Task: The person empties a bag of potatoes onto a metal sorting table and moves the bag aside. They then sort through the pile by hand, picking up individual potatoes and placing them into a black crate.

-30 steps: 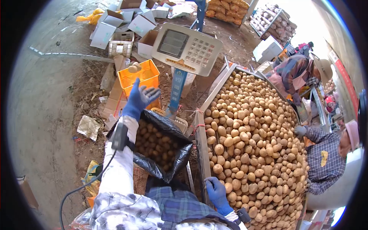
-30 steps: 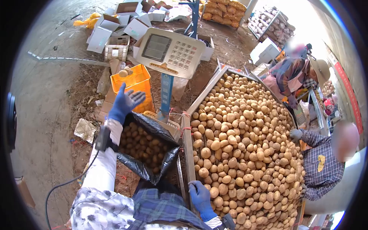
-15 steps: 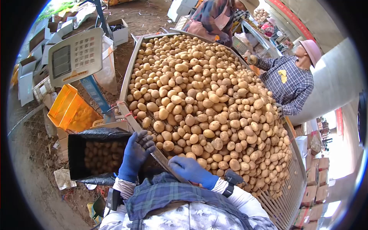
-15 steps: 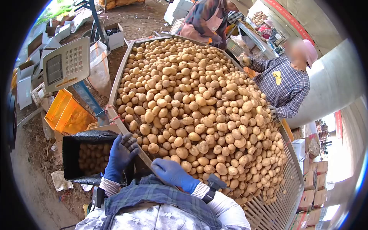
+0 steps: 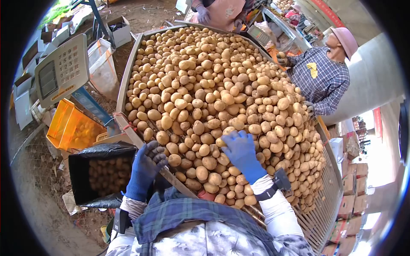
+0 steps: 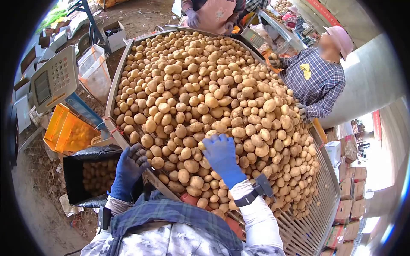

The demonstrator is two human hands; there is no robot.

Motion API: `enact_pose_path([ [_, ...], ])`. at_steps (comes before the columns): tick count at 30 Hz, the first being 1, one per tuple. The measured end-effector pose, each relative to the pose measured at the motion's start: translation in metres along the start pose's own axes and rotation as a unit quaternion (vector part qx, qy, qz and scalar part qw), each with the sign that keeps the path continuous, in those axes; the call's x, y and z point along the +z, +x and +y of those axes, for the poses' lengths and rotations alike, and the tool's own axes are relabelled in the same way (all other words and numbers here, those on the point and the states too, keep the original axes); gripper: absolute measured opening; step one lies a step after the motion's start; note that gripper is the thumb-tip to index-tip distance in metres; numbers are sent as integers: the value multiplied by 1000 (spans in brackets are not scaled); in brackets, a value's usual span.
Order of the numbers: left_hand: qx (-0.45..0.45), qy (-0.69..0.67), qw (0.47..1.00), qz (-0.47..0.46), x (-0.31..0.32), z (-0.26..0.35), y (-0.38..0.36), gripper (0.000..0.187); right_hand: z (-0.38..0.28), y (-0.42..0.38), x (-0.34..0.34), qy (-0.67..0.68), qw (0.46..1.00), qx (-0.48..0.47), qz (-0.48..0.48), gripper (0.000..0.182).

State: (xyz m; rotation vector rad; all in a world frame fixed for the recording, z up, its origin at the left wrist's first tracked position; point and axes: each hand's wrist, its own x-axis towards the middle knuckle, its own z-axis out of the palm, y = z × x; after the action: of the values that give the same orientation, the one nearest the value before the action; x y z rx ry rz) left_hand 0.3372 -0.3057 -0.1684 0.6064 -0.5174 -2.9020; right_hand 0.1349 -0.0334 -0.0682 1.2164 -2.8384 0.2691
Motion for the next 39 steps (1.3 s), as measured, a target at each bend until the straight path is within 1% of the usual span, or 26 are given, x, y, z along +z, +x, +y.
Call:
enact_pose_path([
  [2, -2, -3, 1000, -2, 3, 1, -1, 43, -13, -3, 15, -194, 980, -47, -15, 27],
  [3, 1, 0, 1000, 2, 6, 0, -2, 43, -13, 1, 18, -211, 975, -30, -60, 39],
  [4, 3, 4, 1000, 6, 8, 0, -4, 43, -13, 4, 19, -208, 976, -31, -61, 39],
  [6, -1, 4, 1000, 11, 6, -1, -5, 43, -10, 8, 19, -146, 987, -23, -69, 44],
  [7, -5, 0, 1000, 15, 7, -2, -5, 44, -7, 8, 19, -146, 987, -26, -69, 44],
  [9, -2, 0, 1000, 20, 9, -3, -8, 44, -2, 8, 20, -82, 996, -3, -35, 43],
  [10, -4, 3, 1000, 22, 9, -3, -10, 44, -2, 8, 23, -82, 996, -4, -36, 43],
  [12, -3, -3, 1000, 18, 7, -5, -9, 44, -1, 8, 27, -24, 998, 22, 51, 40],
  [16, 3, -1, 1000, 19, 9, -5, -10, 45, -31, 5, 24, -36, 996, -11, 75, 40],
  [18, 6, 2, 1000, 27, 12, -3, -12, 46, -49, -4, 28, -99, 987, -125, -35, 41],
  [19, 6, 4, 999, 33, 12, -3, -15, 46, -53, -5, 35, -142, 978, -130, -74, 41],
  [20, 9, 4, 999, 38, 10, -2, -16, 46, -55, -4, 38, -139, 978, -135, -76, 41],
  [22, 11, -4, 999, 35, 6, 0, -19, 47, -57, 1, 42, -151, 978, -105, -102, 42],
  [24, 12, -1, 999, 36, 3, 3, -25, 48, -57, 4, 46, -159, 976, -117, -91, 41],
  [26, 12, -1, 999, 33, 1, 4, -27, 49, -57, 8, 42, -74, 991, -67, -91, 39],
  [27, 10, -5, 999, 30, -2, 3, -29, 50, -53, 8, 49, -12, 996, -79, -24, 40],
  [28, 6, -9, 1000, 28, -4, 3, -32, 51, -60, 9, 43, -11, 996, -83, -27, 40],
  [29, 8, -10, 999, 30, 1, 3, -36, 51, -72, 11, 30, 64, 995, -77, -23, 39],
  [30, -9, -11, 999, 29, 9, 2, -39, 52, -82, 13, 22, 138, 988, -70, -17, 39],
  [31, -26, -13, 999, 27, 17, 2, -42, 53, -91, 12, 24, 207, 972, -110, 4, 37],
  [32, -24, -14, 999, 27, 21, -1, -44, 53, -102, 10, 23, 206, 972, -113, 3, 37],
  [34, -48, -30, 998, -19, 25, -3, -49, 54, -123, 8, 19, 351, 924, -116, -99, 37],
  [35, -43, -31, 998, -19, 19, -3, -50, 54, -128, 8, 17, 349, 925, -116, -94, 35],
  [36, -58, -60, 996, -38, 10, -7, -47, 48, -127, 11, 23, 349, 924, -120, -95, 35],
  [38, -88, -118, 986, -79, 1, -10, -43, 35, -117, 21, 39, 312, 943, -71, -88, 32],
  [39, -83, -118, 990, -2, 3, -8, -50, 23, -115, 26, 42, 282, 955, -50, -72, 28],
])
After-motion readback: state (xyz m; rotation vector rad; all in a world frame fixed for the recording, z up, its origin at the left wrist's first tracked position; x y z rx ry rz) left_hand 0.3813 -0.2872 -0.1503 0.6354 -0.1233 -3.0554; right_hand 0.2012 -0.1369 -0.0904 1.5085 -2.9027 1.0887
